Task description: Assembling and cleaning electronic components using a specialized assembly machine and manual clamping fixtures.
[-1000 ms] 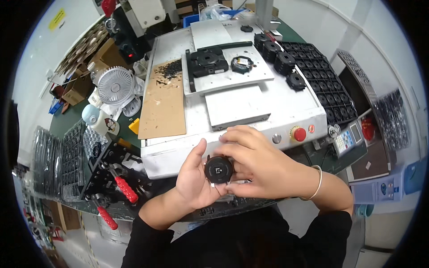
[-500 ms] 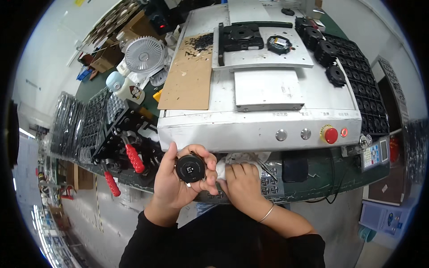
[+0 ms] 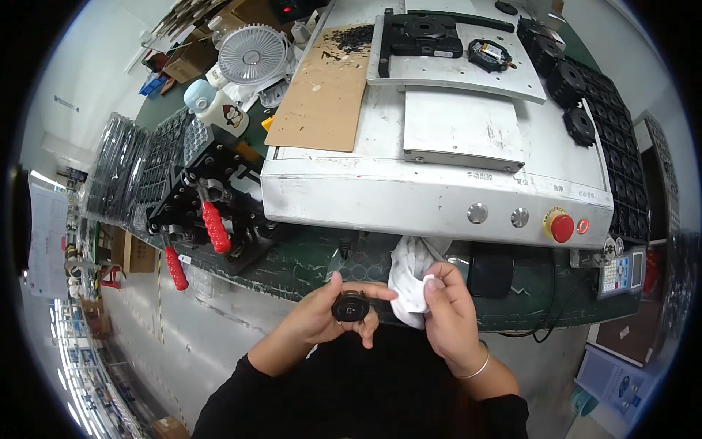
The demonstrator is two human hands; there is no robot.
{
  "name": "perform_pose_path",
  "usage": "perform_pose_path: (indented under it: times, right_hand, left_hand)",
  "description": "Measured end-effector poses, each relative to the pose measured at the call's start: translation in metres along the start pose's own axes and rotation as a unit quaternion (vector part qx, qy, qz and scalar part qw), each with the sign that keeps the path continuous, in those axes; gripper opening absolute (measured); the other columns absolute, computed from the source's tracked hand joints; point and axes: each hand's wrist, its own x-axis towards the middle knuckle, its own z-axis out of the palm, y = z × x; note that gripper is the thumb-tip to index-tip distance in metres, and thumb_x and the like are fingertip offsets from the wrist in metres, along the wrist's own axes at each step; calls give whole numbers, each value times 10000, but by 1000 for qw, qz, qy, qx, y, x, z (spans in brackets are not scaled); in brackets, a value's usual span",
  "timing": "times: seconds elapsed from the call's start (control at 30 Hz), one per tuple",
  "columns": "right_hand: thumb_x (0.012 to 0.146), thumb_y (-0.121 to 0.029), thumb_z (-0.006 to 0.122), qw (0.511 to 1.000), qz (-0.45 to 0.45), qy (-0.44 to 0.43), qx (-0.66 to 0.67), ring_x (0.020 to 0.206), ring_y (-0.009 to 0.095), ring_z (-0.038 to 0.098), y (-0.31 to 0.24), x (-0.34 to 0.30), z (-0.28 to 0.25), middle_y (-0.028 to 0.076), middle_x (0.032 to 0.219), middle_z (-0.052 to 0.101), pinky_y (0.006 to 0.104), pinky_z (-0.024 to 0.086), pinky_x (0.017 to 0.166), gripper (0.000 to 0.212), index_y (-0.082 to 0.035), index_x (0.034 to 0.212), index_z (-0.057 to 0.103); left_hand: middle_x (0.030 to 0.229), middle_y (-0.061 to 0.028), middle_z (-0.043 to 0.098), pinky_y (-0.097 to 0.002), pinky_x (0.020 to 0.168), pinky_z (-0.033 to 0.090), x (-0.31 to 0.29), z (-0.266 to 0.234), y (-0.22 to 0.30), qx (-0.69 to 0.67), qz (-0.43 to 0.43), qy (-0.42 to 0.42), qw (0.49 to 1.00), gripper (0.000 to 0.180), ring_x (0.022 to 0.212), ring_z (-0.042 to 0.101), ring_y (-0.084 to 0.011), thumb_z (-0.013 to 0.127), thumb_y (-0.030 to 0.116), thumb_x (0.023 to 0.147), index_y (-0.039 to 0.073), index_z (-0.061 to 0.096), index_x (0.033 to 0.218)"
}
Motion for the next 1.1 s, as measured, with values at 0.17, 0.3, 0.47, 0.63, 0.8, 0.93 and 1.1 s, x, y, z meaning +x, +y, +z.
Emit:
perform_pose_path:
  times: [0.17,0.3,0.47,0.63,0.8,0.93,1.1]
  right_hand:
    - [973,-144,515,981,157,72,87,963,127,555,-13,-10,-1,70,1029,578,289,436,889,179,-5,1086,510]
    - [954,-181,557,960,-129,42,-245,1003,169,579,-5,-18,-28,99,1000,619,335,435,931,179,-9,1005,552]
    - [899,-181,635,862,-429,-36,-269,852,199,610,-11,10,-9,91,854,637,354,481,835,169,-21,909,583]
    - [845,-119,685,934,-279,-63,-216,721,197,601,-21,-5,9,77,805,624,333,503,702,115,-38,895,621]
    - [748,-38,724,809,-338,-141,-459,625,213,576,-24,6,44,75,779,589,312,478,575,217,-44,955,662]
    - [676,22,719,769,-382,-167,-485,614,216,559,-17,13,47,67,768,571,297,452,549,320,-41,987,676]
    - [653,21,711,745,-403,-187,-497,615,205,550,-16,16,50,52,767,559,295,440,536,337,-44,982,683]
  left_hand:
    - [814,-160,628,-351,720,542,10,6,-2,18,-4,48,999,908,779,653,-247,175,681,930,-88,355,1379]
    - [800,-160,627,-348,721,541,8,10,1,-38,-10,59,997,911,770,656,-251,158,678,933,-89,340,1388]
    - [927,-182,621,-362,721,547,7,20,5,-68,-5,24,997,870,798,655,-260,151,652,948,-79,368,1365]
    - [1072,-188,577,-393,787,542,7,32,10,-52,150,118,980,787,887,642,-275,181,629,959,-45,432,1278]
    - [1098,-154,523,-435,921,486,7,43,6,-34,239,184,953,671,1033,589,-297,223,598,970,0,449,1176]
    - [1042,-128,517,-450,993,436,6,42,2,9,272,155,950,642,1098,554,-303,222,583,976,13,444,1171]
    - [1038,-113,506,-453,1016,412,6,41,2,53,281,134,949,644,1126,535,-298,203,576,978,13,432,1189]
